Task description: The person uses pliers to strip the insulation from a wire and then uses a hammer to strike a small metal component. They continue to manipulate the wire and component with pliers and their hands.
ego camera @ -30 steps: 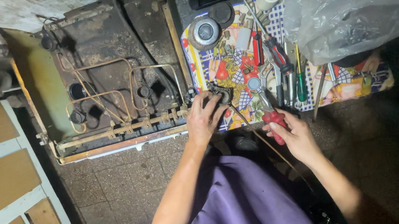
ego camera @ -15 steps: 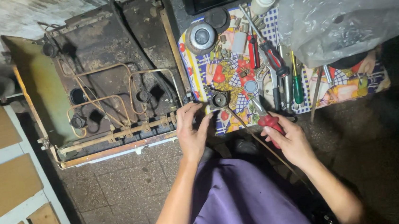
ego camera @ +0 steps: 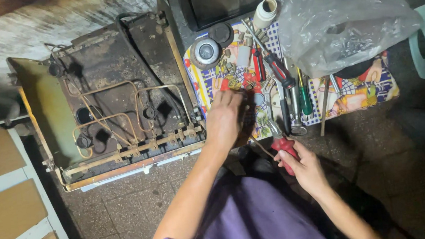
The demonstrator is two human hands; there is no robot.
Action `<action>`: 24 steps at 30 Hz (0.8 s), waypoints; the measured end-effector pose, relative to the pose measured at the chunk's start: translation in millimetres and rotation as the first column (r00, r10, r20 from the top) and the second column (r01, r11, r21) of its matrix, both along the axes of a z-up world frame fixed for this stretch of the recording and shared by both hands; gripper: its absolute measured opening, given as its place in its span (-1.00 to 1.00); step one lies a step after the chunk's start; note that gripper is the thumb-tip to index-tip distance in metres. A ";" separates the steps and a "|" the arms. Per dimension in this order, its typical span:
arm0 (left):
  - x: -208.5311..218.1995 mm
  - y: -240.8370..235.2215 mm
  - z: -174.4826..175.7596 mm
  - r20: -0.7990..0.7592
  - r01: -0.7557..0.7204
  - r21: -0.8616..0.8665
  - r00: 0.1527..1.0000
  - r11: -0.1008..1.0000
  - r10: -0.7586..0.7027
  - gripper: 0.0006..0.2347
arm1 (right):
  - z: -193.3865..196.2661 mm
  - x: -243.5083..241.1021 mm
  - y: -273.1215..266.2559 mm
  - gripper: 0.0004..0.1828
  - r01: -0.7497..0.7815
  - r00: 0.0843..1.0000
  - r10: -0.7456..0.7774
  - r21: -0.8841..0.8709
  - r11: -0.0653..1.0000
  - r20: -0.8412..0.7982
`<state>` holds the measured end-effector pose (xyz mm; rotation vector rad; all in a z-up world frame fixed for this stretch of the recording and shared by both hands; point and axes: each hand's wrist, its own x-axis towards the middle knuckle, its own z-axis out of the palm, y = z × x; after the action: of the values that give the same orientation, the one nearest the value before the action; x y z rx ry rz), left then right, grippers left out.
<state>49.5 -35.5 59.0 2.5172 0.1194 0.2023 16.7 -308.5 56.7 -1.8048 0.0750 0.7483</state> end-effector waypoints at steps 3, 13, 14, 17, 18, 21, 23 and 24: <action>31.7 -7.9 6.6 -0.036 0.037 0.190 0.999 0.981 -0.030 -0.78 | 5.0 -7.7 3.4 -0.51 0.019 1.000 -0.019 0.012 1.000 -0.022; 68.2 5.7 -64.3 -0.137 0.095 0.150 0.988 0.984 -0.074 -0.79 | 48.1 14.2 63.2 -0.37 -0.248 0.962 0.273 -0.364 0.898 0.016; 67.8 10.3 -58.2 -0.116 0.094 0.149 0.990 0.984 -0.077 -0.80 | 42.5 16.6 69.9 -0.37 -0.276 0.912 0.375 -0.426 0.862 0.168; 70.3 16.8 -41.5 -0.099 0.104 0.133 0.991 0.986 -0.091 -0.82 | 23.3 25.2 86.0 -0.37 -0.250 0.762 0.510 -0.544 0.801 0.401; 71.1 18.8 -36.0 -0.103 0.106 0.125 0.990 0.986 -0.093 -0.82 | 16.6 28.2 91.2 -0.37 -0.213 0.678 0.551 -0.588 0.780 0.486; 73.9 22.4 -37.9 -0.091 0.110 0.141 0.991 0.984 -0.098 -0.78 | -1.0 33.5 101.9 -0.34 -0.133 0.583 0.561 -0.613 0.779 0.587; 72.5 24.3 -39.4 -0.084 0.106 0.137 0.992 0.985 -0.095 -0.77 | -3.7 35.6 107.7 -0.33 -0.130 0.582 0.536 -0.580 0.804 0.612; 71.0 24.8 -40.3 -0.080 0.103 0.132 0.992 0.986 -0.093 -0.77 | -4.9 36.1 110.2 -0.32 -0.130 0.584 0.509 -0.546 0.828 0.633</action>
<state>120.6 -10.7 18.7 2.6599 0.0111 0.0801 52.8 -198.3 51.9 -2.5003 -0.7459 0.1365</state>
